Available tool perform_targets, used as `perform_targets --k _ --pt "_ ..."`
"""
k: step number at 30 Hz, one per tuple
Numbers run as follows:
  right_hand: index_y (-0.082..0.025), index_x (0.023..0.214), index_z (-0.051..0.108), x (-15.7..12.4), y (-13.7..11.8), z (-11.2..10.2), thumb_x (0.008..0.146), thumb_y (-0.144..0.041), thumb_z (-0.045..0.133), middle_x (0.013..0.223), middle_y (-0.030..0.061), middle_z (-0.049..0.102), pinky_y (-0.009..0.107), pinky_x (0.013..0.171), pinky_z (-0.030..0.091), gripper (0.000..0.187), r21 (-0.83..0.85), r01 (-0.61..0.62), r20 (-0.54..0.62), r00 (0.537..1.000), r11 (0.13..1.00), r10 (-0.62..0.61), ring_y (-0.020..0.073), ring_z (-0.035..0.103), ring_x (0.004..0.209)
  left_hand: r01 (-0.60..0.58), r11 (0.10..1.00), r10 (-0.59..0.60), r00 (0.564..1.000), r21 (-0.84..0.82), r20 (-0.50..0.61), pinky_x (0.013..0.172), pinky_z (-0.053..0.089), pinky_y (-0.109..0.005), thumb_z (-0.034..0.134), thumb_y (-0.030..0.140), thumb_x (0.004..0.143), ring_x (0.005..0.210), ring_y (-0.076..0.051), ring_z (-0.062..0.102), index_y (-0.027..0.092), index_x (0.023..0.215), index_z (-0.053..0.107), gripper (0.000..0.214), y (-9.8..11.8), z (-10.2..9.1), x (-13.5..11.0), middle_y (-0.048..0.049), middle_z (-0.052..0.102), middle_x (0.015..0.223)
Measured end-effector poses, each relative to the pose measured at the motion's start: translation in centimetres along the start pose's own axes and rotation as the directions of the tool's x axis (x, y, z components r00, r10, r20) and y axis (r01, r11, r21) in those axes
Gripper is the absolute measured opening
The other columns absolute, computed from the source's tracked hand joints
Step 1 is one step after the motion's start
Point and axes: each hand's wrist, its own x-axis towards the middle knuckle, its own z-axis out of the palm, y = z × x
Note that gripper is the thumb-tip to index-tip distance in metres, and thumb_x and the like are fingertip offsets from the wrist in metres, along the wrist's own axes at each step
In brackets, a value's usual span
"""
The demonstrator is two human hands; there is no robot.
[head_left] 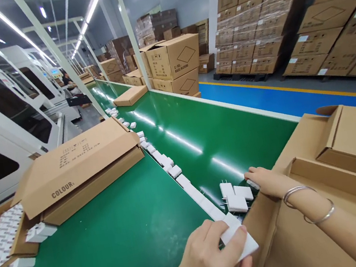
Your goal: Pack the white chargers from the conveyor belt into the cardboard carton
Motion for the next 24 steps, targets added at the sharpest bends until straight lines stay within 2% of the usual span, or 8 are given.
perform_targets --k 5,7,9,12,14,15,21,24 --pt "-0.016 0.104 0.063 -1.0 -0.7 -2.2 0.093 -0.022 0.057 0.103 0.0056 0.065 0.040 0.079 0.054 0.014 -0.063 -0.118 -0.065 0.991 0.991 0.114 0.0210 0.063 0.093 0.001 0.997 0.005 0.996 -0.075 0.087 0.070 0.057 -0.032 0.049 0.013 0.081 0.081 -0.021 0.061 0.019 0.123 0.060 0.044 -0.3 0.0 -0.2 -0.0119 0.063 0.095" --pt "-0.017 0.103 0.063 -1.5 -1.4 -2.9 0.093 -0.026 0.057 0.103 0.0056 0.066 0.040 0.079 0.054 0.014 -0.056 -0.128 -0.077 0.989 0.990 0.124 0.0209 0.063 0.093 0.110 0.985 -0.083 0.977 -0.133 0.194 0.077 0.057 -0.035 0.049 0.014 0.084 0.090 -0.024 0.061 0.017 0.131 0.055 0.047 -0.8 0.0 -0.2 -0.0134 0.063 0.103" --pt "-0.017 0.100 0.063 -1.9 -2.4 -3.2 0.092 -0.028 0.060 0.101 0.0044 0.066 0.040 0.078 0.054 0.014 -0.031 -0.107 -0.064 0.992 0.994 0.105 0.0203 0.063 0.091 0.338 0.926 -0.267 0.901 -0.168 0.341 0.086 0.055 -0.039 0.051 0.019 0.088 0.101 -0.027 0.059 0.015 0.137 0.049 0.049 -1.5 0.3 0.0 -0.0142 0.063 0.111" --pt "-0.017 0.096 0.064 -2.1 -3.9 -3.2 0.089 -0.027 0.064 0.095 0.0029 0.067 0.039 0.077 0.054 0.013 0.030 -0.069 -0.041 0.997 0.997 0.070 0.0195 0.064 0.087 0.671 0.709 -0.507 0.700 -0.218 0.503 0.093 0.052 -0.039 0.055 0.026 0.087 0.105 -0.025 0.059 0.018 0.129 0.056 0.042 -2.8 1.2 0.7 -0.0111 0.062 0.114" --pt "-0.016 0.096 0.063 -2.1 -4.2 -3.1 0.088 -0.022 0.064 0.095 0.0031 0.067 0.037 0.074 0.053 0.010 0.083 -0.063 -0.052 0.996 0.995 0.067 0.0194 0.064 0.085 0.788 0.557 -0.569 0.592 -0.262 0.571 0.092 0.051 -0.035 0.056 0.025 0.085 0.103 -0.023 0.060 0.018 0.118 0.060 0.035 -3.6 1.8 1.2 -0.0090 0.062 0.112" --pt "-0.016 0.097 0.062 -2.1 -4.2 -3.1 0.087 -0.019 0.062 0.095 0.0036 0.066 0.036 0.073 0.052 0.010 0.115 -0.060 -0.064 0.996 0.992 0.068 0.0195 0.063 0.084 0.816 0.507 -0.581 0.562 -0.279 0.588 0.091 0.051 -0.033 0.056 0.023 0.083 0.102 -0.022 0.060 0.019 0.114 0.061 0.032 -3.9 2.0 1.5 -0.0081 0.062 0.112" --pt "-0.021 0.105 0.054 -2.7 -2.6 -2.9 0.082 -0.012 0.058 0.087 -0.0004 0.067 0.025 0.063 0.044 0.025 0.321 0.001 -0.080 0.996 0.947 0.027 0.0153 0.062 0.075 0.862 0.439 -0.620 0.496 -0.254 0.608 0.081 0.049 -0.030 0.054 0.015 0.074 0.092 -0.019 0.059 0.020 0.095 0.058 0.022 -5.2 2.5 2.4 -0.0028 0.064 0.100" --pt "-0.019 0.107 0.056 -2.7 -2.8 -2.2 0.083 -0.014 0.061 0.086 0.0000 0.066 0.028 0.066 0.047 0.025 0.328 -0.039 -0.053 0.997 0.944 0.059 0.0167 0.062 0.076 0.837 0.480 -0.589 0.530 -0.264 0.610 0.079 0.049 -0.030 0.053 0.012 0.071 0.089 -0.018 0.059 0.019 0.094 0.057 0.024 -5.7 3.2 2.5 -0.0021 0.063 0.097"
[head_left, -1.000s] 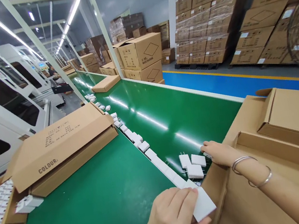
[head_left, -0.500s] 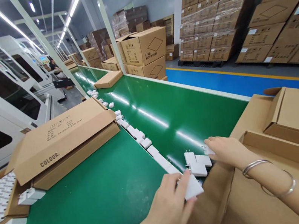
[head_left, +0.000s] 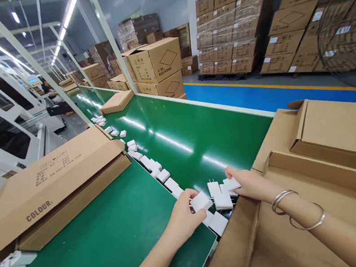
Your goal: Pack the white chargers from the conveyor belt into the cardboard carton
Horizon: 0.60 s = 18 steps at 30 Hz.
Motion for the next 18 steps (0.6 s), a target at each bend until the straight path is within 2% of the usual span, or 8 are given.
perform_targets --k 4,7,9,11,13,15,17,18 --pt "-0.017 0.105 0.062 0.2 -1.4 1.2 0.088 -0.029 0.065 0.096 0.0027 0.067 0.039 0.074 0.054 0.021 -0.035 -0.080 0.009 0.997 0.996 0.080 0.0190 0.064 0.083 -0.115 0.974 0.125 0.991 0.197 -0.037 0.086 0.049 -0.035 0.055 0.008 0.070 0.095 -0.021 0.057 0.020 0.105 0.058 0.037 0.2 0.3 0.9 -0.0036 0.060 0.100" --pt "-0.017 0.097 0.065 0.3 -2.7 1.3 0.091 -0.030 0.063 0.101 0.0034 0.067 0.041 0.081 0.054 0.015 -0.032 -0.108 -0.032 0.994 0.994 0.107 0.0205 0.064 0.092 -0.186 0.896 0.224 0.973 0.404 -0.050 0.090 0.047 -0.041 0.053 0.003 0.072 0.102 -0.025 0.054 0.019 0.107 0.056 0.039 1.5 0.8 1.4 -0.0061 0.059 0.102" --pt "-0.017 0.096 0.065 0.0 -3.2 0.6 0.090 -0.026 0.064 0.101 0.0038 0.068 0.042 0.083 0.054 0.012 -0.010 -0.120 -0.083 0.989 0.993 0.119 0.0215 0.064 0.096 -0.262 0.857 0.293 0.956 0.444 -0.001 0.090 0.048 -0.040 0.052 0.002 0.073 0.102 -0.025 0.055 0.020 0.103 0.056 0.035 2.5 1.4 1.8 -0.0059 0.058 0.102" --pt "-0.015 0.095 0.064 -1.1 -2.9 -0.5 0.088 -0.020 0.063 0.100 0.0073 0.069 0.041 0.081 0.053 0.009 0.032 -0.134 -0.141 0.980 0.990 0.137 0.0241 0.064 0.096 -0.331 0.856 0.339 0.939 0.397 0.052 0.086 0.049 -0.038 0.054 0.004 0.074 0.096 -0.022 0.057 0.022 0.103 0.053 0.033 3.1 2.2 2.2 -0.0045 0.057 0.102" --pt "-0.016 0.096 0.062 -3.2 -1.9 -1.7 0.088 -0.020 0.059 0.099 0.0109 0.069 0.039 0.077 0.052 0.010 0.098 -0.131 -0.196 0.969 0.987 0.148 0.0266 0.065 0.093 -0.359 0.873 0.348 0.933 0.331 0.094 0.083 0.050 -0.035 0.057 0.007 0.075 0.091 -0.021 0.059 0.022 0.107 0.050 0.036 3.1 3.0 2.6 -0.0039 0.058 0.103" --pt "-0.018 0.098 0.060 -6.4 -0.7 -2.1 0.090 -0.028 0.054 0.097 0.0094 0.070 0.035 0.073 0.052 0.013 0.174 -0.090 -0.222 0.966 0.981 0.128 0.0254 0.066 0.089 -0.373 0.868 0.342 0.927 0.328 0.151 0.085 0.050 -0.036 0.058 0.006 0.075 0.095 -0.022 0.059 0.020 0.113 0.047 0.042 2.4 3.6 3.0 -0.0057 0.058 0.106" --pt "-0.022 0.100 0.060 -10.2 0.2 -1.4 0.091 -0.038 0.052 0.095 0.0052 0.071 0.033 0.073 0.053 0.020 0.346 -0.003 -0.228 0.970 0.938 0.087 0.0234 0.066 0.086 -0.390 0.827 0.324 0.919 0.405 0.222 0.091 0.048 -0.039 0.057 0.005 0.076 0.104 -0.025 0.058 0.018 0.115 0.048 0.042 1.6 4.1 3.3 -0.0089 0.057 0.109" --pt "-0.023 0.103 0.061 -12.3 0.5 -0.7 0.090 -0.042 0.053 0.095 0.0050 0.071 0.033 0.075 0.053 0.024 0.487 0.047 -0.233 0.969 0.872 0.078 0.0240 0.066 0.088 -0.391 0.793 0.303 0.918 0.467 0.256 0.093 0.047 -0.040 0.055 0.005 0.078 0.107 -0.025 0.056 0.017 0.115 0.049 0.039 1.3 4.3 3.4 -0.0099 0.057 0.110"
